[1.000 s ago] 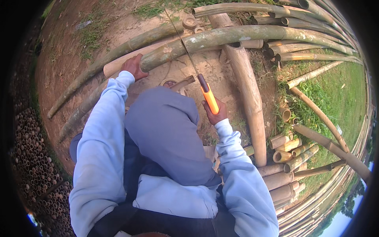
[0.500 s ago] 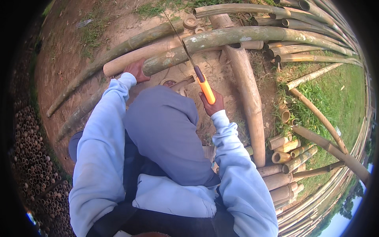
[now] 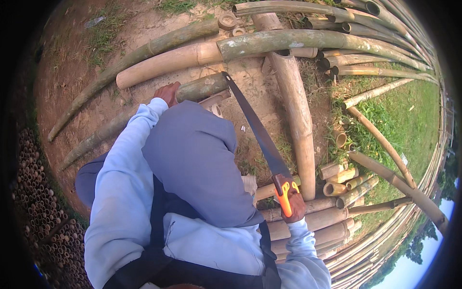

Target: The person sits on the ground and uses a hand saw to cut bamboo poles into shorter sections. They repeatedly position a pole, saw through it, and set the cut piece aside. The cut pieces accumulate nearby.

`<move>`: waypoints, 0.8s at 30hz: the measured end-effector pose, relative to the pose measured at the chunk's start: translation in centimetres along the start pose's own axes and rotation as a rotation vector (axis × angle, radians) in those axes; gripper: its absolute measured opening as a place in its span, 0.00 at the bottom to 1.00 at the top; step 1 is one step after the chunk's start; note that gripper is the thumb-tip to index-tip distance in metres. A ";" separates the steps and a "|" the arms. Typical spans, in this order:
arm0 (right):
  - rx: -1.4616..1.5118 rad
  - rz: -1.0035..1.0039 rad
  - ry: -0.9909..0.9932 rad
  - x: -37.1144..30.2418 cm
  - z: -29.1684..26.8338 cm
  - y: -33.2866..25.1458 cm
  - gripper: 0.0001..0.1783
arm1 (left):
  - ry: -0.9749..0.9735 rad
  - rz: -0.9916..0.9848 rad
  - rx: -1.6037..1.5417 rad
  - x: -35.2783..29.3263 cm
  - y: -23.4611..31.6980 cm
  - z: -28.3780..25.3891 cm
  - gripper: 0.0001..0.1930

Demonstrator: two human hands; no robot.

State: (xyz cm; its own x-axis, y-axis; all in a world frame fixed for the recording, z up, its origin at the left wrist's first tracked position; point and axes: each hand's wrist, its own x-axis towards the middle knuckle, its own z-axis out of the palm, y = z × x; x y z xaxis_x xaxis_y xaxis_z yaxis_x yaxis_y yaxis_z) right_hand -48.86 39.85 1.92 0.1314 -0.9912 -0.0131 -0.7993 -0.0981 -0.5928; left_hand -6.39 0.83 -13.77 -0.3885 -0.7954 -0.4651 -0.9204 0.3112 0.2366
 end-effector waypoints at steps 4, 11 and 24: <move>-0.175 0.094 0.033 -5.0 1.5 -0.4 0.20 | 0.082 -0.019 0.015 0.7 -0.5 -0.9 0.37; -0.255 0.420 -0.381 -2.5 6.4 3.2 0.26 | 0.046 -0.033 0.052 -0.2 0.5 -2.2 0.36; -0.691 -0.505 0.057 36.7 12.1 -6.2 0.30 | 0.049 0.044 0.020 -5.6 2.3 -6.5 0.35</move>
State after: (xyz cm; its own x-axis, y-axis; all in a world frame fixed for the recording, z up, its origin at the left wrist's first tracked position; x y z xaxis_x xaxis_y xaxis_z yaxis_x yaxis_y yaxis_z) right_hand -31.98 5.17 -4.62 0.5533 -0.8151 0.1716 -0.8330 -0.5428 0.1073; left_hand -6.06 2.63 -5.11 -0.4262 -0.8052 -0.4123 -0.9035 0.3560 0.2388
